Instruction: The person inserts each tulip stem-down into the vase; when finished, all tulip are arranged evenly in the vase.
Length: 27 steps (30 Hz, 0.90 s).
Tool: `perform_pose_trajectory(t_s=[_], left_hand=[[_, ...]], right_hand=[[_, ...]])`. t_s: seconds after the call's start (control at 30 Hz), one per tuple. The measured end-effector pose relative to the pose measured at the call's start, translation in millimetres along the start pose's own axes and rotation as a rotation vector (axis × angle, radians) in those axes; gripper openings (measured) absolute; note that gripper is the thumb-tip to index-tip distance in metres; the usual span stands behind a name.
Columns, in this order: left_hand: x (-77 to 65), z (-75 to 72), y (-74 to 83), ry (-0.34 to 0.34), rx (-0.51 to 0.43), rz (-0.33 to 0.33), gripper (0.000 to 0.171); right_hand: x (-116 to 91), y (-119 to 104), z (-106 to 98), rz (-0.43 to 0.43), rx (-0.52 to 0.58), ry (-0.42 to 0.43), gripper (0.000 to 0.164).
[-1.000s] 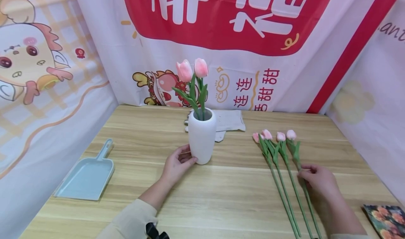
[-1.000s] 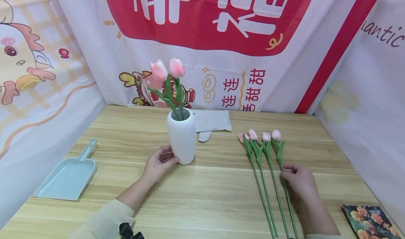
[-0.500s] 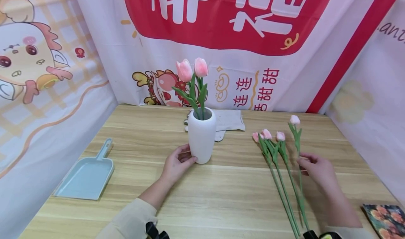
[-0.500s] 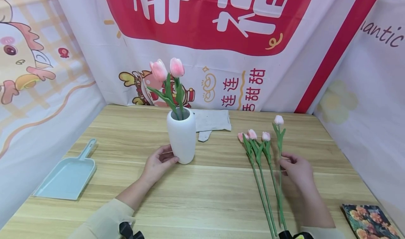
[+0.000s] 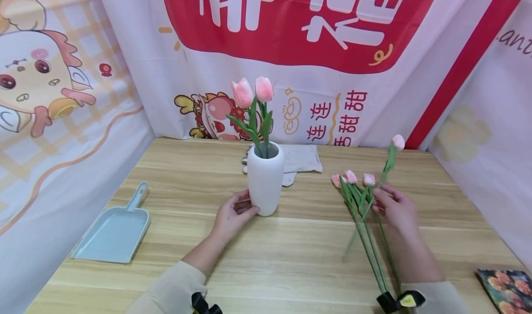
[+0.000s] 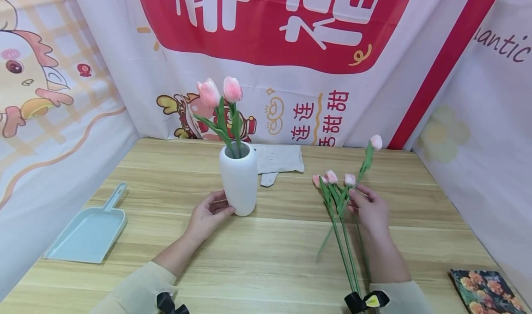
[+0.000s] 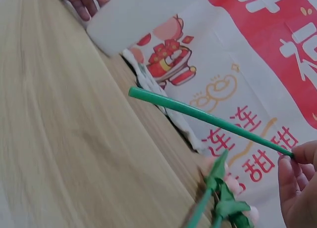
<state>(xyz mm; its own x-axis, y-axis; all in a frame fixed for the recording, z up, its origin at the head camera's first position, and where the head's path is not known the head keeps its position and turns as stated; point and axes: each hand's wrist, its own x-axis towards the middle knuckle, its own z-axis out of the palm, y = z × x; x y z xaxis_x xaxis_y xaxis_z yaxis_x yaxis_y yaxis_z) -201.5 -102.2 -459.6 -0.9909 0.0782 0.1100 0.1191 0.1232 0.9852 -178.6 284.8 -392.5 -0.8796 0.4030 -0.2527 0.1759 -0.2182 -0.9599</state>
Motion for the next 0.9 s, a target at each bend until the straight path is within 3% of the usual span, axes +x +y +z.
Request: perform_pose_trajectory(t_s=[0.2, 0.5, 0.9], left_hand=[[0.4, 0.5, -2.5, -0.001, -0.005, -0.004, 0.050], [0.7, 0.2, -2.6, 0.001, 0.000, -0.009, 0.050], [1.3, -0.3, -2.7, 0.002, 0.000, -0.005, 0.050]], right_hand=[[0.7, -0.1, 28.4, -0.035, 0.121, 0.063, 0.020], [-0.8, -5.6, 56.7, -0.110, 0.257, 0.075, 0.023], [-14.8, -43.5, 82.3, -0.180, 0.455, 0.074, 0.029]])
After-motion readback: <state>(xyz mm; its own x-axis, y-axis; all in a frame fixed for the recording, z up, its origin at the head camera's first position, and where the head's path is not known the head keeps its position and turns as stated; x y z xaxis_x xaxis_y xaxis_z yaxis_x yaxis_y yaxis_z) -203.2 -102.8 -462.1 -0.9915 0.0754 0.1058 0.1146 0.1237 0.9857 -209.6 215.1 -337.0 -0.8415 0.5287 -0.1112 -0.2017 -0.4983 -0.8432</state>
